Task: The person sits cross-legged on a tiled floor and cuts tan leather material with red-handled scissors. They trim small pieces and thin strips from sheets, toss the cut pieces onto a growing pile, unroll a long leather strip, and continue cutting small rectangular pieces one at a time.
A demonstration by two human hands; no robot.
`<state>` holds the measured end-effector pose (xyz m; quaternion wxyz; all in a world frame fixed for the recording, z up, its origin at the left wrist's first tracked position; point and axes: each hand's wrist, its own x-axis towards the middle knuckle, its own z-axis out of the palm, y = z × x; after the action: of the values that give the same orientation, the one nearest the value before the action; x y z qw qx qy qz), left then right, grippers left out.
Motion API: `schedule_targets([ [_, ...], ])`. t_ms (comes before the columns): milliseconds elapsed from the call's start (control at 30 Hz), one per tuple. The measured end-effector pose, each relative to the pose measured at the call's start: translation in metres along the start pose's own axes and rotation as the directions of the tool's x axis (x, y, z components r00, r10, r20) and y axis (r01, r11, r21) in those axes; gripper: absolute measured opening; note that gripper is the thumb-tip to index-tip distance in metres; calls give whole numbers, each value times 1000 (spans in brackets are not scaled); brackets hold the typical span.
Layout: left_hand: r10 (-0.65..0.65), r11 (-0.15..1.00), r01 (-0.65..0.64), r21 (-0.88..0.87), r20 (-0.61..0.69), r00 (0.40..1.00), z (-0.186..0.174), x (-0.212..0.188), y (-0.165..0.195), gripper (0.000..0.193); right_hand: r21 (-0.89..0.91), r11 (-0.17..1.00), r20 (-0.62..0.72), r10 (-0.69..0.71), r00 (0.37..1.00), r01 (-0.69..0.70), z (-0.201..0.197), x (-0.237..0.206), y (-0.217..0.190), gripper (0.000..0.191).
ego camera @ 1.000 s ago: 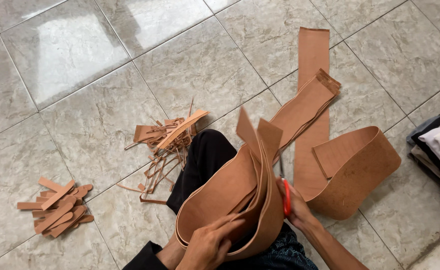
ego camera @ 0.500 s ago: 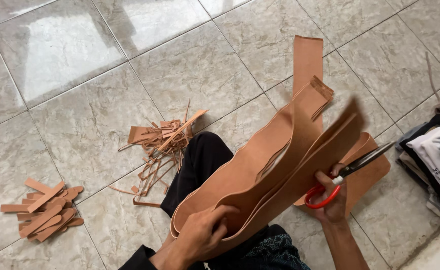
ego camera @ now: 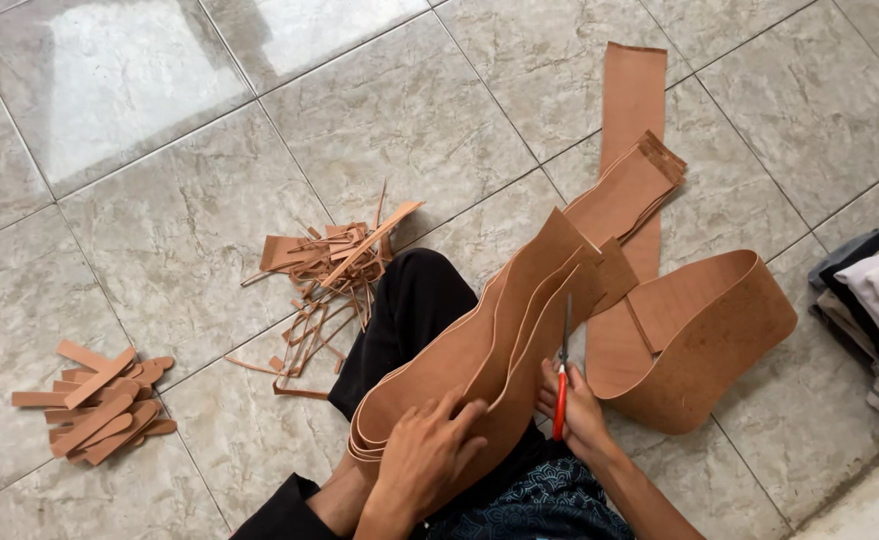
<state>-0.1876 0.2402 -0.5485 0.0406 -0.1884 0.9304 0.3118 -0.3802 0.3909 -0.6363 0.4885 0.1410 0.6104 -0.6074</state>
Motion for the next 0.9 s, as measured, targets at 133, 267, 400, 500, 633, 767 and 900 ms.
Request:
schedule_targets([
  [133,-250,965,253,-67,44,967,-2,-2,-7,111,140,989,-22,50,998,-47,8,6,-3,29],
  [267,-289,957,269,-109,-283,915,-15,-23,-59,123,265,962,4,-63,998,60,26,17,-12,25],
  [400,-596,668,541,-511,67,800,7,-43,-88,129,421,900,7,-127,992,112,47,41,-27,22],
  [500,-514,736,406,-542,-57,856,20,-49,-85,110,550,819,24,-208,978,161,50,58,-40,18],
  [633,-494,778,449,-439,13,869,-1,-49,-57,73,625,706,88,-488,868,334,46,79,-70,17],
  [767,-326,811,211,-546,-121,937,-60,-27,-27,58,641,640,96,-615,782,424,63,102,-141,23],
  [900,-420,811,254,-528,-222,880,-129,27,-16,55,665,576,188,-745,640,475,106,106,-248,35],
])
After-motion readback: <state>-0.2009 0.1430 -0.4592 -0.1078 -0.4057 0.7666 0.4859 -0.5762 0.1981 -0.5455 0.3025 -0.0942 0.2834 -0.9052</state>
